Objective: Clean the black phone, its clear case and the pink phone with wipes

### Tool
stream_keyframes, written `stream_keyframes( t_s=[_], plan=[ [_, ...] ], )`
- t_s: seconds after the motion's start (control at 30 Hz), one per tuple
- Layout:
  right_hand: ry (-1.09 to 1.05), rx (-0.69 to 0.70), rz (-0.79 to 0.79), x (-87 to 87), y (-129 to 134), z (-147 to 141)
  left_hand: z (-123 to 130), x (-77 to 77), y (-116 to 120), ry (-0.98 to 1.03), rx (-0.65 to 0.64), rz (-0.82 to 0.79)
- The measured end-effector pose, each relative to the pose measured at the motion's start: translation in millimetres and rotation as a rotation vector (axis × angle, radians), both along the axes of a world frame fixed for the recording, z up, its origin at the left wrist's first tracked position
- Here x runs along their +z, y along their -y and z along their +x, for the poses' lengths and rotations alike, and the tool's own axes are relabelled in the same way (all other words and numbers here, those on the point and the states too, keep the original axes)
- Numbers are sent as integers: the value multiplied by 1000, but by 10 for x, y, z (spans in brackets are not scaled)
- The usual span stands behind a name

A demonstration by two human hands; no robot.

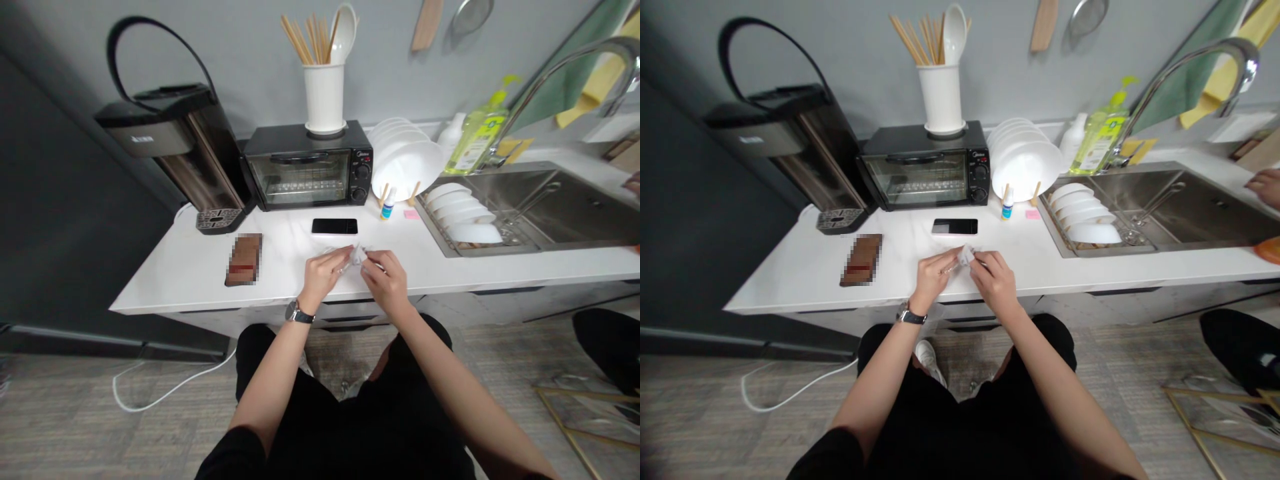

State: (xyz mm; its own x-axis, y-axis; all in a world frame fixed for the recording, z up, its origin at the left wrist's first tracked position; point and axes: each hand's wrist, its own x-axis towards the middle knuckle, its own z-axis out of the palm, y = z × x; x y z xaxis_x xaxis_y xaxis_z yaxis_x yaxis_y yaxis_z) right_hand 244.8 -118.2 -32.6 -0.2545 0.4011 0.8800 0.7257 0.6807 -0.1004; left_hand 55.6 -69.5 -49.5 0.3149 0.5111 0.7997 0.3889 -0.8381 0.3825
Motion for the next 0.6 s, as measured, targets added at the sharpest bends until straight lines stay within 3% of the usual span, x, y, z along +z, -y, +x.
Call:
stream_keyframes(
  t_s=[0.1, 0.33, 0.6],
  plan=[
    [-23, -14, -9, -16, 6, -18, 1, -5, 2, -1, 11, 1],
    [-4, 97, -26, -91, 128, -205, -12, 6, 21, -28, -32, -48],
    [-95, -74, -68, -122, 9, -11, 17, 66, 53, -101, 45, 10]
  ],
)
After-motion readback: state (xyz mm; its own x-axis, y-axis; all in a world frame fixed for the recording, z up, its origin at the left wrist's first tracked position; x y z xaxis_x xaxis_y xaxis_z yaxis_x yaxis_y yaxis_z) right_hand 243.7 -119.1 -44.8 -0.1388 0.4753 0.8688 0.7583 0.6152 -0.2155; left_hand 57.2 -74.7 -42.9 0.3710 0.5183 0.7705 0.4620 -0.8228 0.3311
